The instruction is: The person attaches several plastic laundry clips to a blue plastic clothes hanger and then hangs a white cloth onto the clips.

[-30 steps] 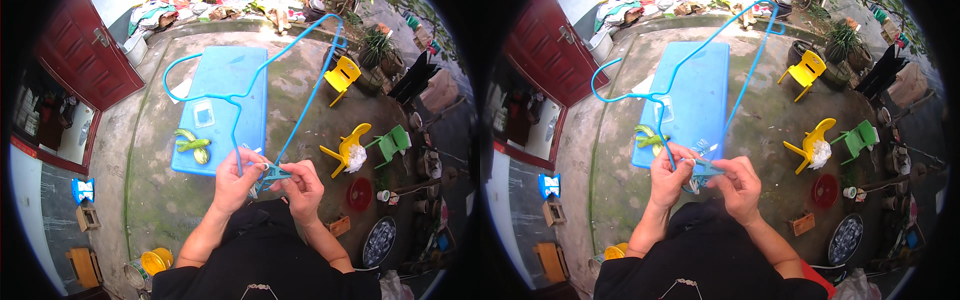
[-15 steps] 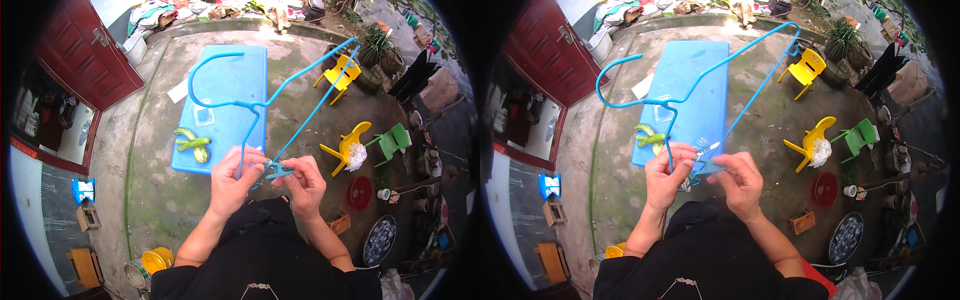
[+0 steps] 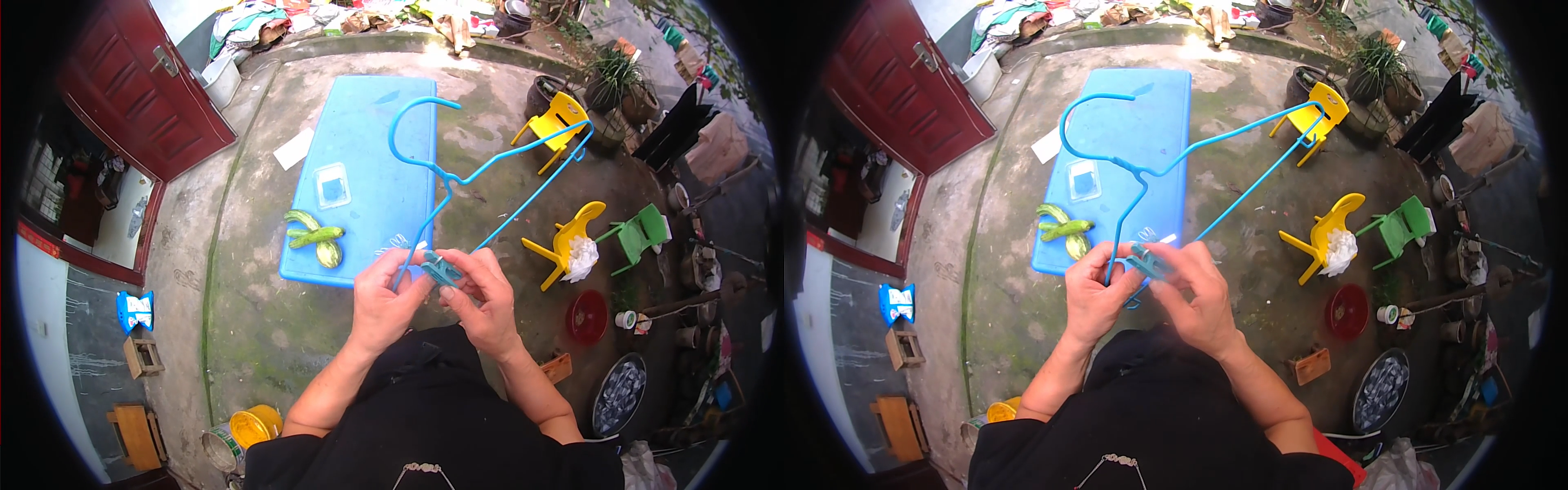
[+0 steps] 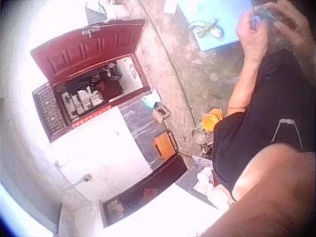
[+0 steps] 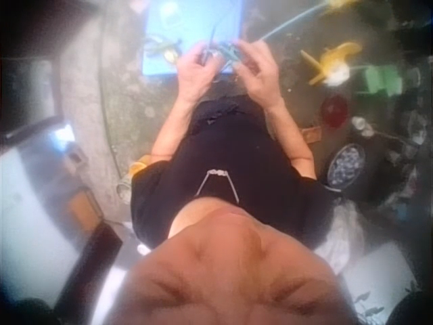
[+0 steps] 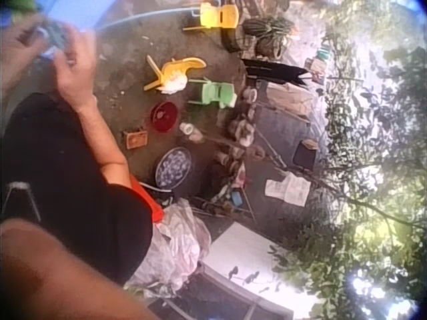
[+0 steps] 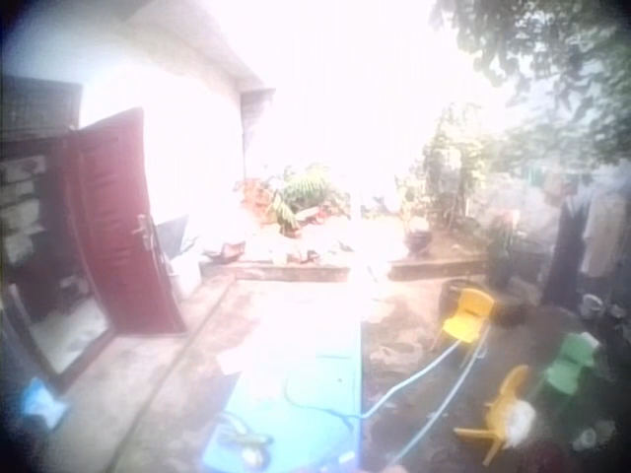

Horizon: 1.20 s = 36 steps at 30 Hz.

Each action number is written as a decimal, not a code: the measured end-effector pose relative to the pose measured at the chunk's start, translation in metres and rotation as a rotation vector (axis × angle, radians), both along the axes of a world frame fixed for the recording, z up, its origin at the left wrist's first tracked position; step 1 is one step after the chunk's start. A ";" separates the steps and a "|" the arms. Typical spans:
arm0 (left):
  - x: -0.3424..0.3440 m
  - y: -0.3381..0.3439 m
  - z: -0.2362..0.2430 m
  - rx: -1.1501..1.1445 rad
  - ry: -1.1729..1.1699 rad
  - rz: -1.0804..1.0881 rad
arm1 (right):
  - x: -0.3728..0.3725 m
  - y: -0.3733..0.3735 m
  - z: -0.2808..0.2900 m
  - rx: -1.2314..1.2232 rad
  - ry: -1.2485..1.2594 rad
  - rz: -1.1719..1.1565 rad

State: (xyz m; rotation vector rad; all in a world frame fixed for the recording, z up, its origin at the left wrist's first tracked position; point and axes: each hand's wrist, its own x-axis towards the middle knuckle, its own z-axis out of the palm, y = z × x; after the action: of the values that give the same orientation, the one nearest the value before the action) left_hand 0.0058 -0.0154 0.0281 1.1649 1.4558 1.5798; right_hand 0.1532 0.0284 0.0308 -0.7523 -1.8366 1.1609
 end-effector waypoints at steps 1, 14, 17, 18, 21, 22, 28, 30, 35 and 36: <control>0.001 -0.001 0.000 -0.028 -0.024 -0.030 | 0.000 0.000 0.000 -0.024 0.030 -0.018; -0.026 0.005 0.004 -0.054 0.285 -0.307 | 0.013 0.018 0.009 0.362 -0.177 0.061; -0.040 0.005 0.014 -0.350 -0.151 -0.593 | 0.018 0.020 0.014 0.376 -0.221 0.135; -0.045 0.007 0.013 -0.332 -0.193 -0.652 | 0.019 0.021 0.016 0.374 -0.222 0.136; -0.048 0.008 0.024 -0.337 -0.390 -0.742 | 0.021 0.023 0.020 0.412 -0.232 0.184; -0.048 0.008 0.024 -0.333 -0.296 -0.731 | 0.021 0.024 0.020 0.408 -0.237 0.184; -0.047 0.008 0.013 -0.361 -0.298 -0.682 | 0.022 0.022 0.028 0.382 -0.247 0.178; -0.044 0.008 0.012 -0.358 -0.310 -0.640 | 0.023 0.021 0.030 0.317 -0.260 0.186; -0.035 0.006 0.014 -0.338 -0.290 -0.497 | 0.021 0.021 0.024 0.341 -0.257 0.141; -0.033 0.005 0.016 -0.338 -0.237 -0.460 | 0.020 0.021 0.022 0.341 -0.256 0.142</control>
State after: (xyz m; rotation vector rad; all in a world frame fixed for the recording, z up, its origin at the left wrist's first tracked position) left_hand -0.0277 -0.0105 0.0441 0.9853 1.1418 1.0659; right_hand 0.1732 0.0494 0.0532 -0.6014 -2.2598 0.8312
